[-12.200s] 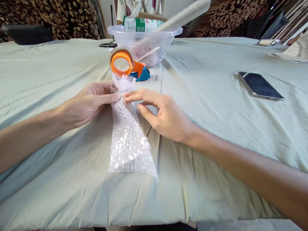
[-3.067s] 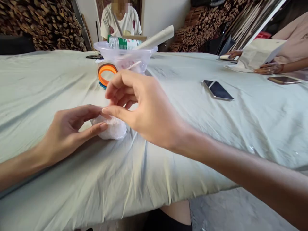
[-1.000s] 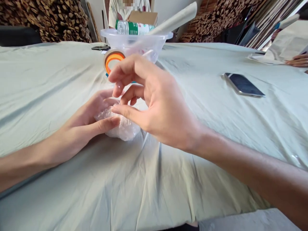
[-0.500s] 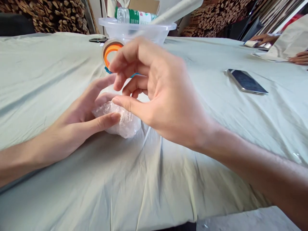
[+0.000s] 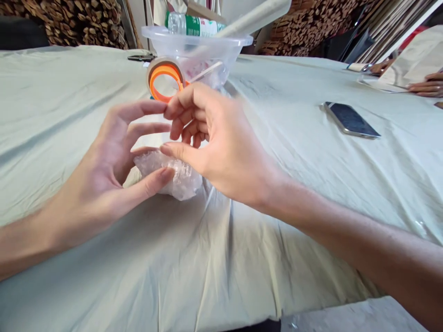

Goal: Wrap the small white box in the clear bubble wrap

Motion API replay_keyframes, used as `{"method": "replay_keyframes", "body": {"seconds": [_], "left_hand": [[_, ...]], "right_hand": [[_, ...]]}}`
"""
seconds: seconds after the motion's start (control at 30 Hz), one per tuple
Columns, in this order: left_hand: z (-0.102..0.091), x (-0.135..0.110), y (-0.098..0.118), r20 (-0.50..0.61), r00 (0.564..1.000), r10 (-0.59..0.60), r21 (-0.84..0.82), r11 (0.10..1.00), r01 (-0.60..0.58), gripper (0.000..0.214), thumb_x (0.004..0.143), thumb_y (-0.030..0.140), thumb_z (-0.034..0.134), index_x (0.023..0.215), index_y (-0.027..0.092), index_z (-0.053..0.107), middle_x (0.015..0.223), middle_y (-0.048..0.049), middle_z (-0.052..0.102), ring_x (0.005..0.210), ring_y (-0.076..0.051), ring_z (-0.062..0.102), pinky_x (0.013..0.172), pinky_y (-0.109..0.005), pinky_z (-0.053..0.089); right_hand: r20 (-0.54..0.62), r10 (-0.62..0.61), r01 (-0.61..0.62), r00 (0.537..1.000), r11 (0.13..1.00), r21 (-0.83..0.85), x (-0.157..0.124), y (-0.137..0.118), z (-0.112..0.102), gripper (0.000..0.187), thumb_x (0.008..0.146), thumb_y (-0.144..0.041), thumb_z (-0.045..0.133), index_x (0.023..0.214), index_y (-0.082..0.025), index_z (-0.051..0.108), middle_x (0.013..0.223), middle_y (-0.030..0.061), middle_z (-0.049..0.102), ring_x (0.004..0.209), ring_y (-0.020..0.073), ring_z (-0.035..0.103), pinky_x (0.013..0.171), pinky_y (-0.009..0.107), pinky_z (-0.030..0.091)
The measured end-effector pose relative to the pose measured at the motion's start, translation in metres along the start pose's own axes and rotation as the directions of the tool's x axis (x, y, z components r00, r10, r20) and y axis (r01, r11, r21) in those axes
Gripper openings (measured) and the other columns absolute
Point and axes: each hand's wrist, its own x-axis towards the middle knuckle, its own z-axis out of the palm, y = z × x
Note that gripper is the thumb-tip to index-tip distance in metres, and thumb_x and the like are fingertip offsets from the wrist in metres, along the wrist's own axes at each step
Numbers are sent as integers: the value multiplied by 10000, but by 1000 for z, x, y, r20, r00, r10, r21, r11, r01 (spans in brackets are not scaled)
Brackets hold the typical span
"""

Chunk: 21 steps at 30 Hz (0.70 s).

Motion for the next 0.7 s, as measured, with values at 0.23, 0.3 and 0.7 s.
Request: {"method": "replay_keyframes", "body": {"seconds": [0.23, 0.3, 0.7], "left_hand": [[1, -5, 3, -42, 983, 178, 329, 932, -155, 138, 1032, 302, 767, 1120, 293, 661, 1445, -52, 656, 1525, -272, 588, 1254, -505, 599], [0, -6, 4, -42, 981, 190, 375, 913, -161, 76, 1045, 318, 758, 1081, 288, 698, 1421, -51, 681, 1442, -258, 661, 1216, -486, 612], [-9, -3, 1, 52, 906, 420, 610, 705, -362, 171, 1053, 334, 748, 902, 269, 698, 1399, -46, 711, 1291, -274, 690, 1083, -474, 549]], "right_hand": [[19, 96, -96, 995, 994, 42, 3, 4, -2, 448, 739, -309, 1092, 986, -252, 723, 939, -4, 762, 922, 189, 729, 915, 344, 655], [43, 112, -114, 993, 992, 53, 4, 4, -4, 410, 761, -287, 1077, 981, -246, 733, 938, -2, 768, 917, 185, 734, 902, 336, 659], [50, 182, -187, 982, 975, 117, 19, 11, -7, 205, 1024, -90, 797, 849, -197, 787, 810, 5, 777, 741, 127, 674, 752, 293, 535]]}}
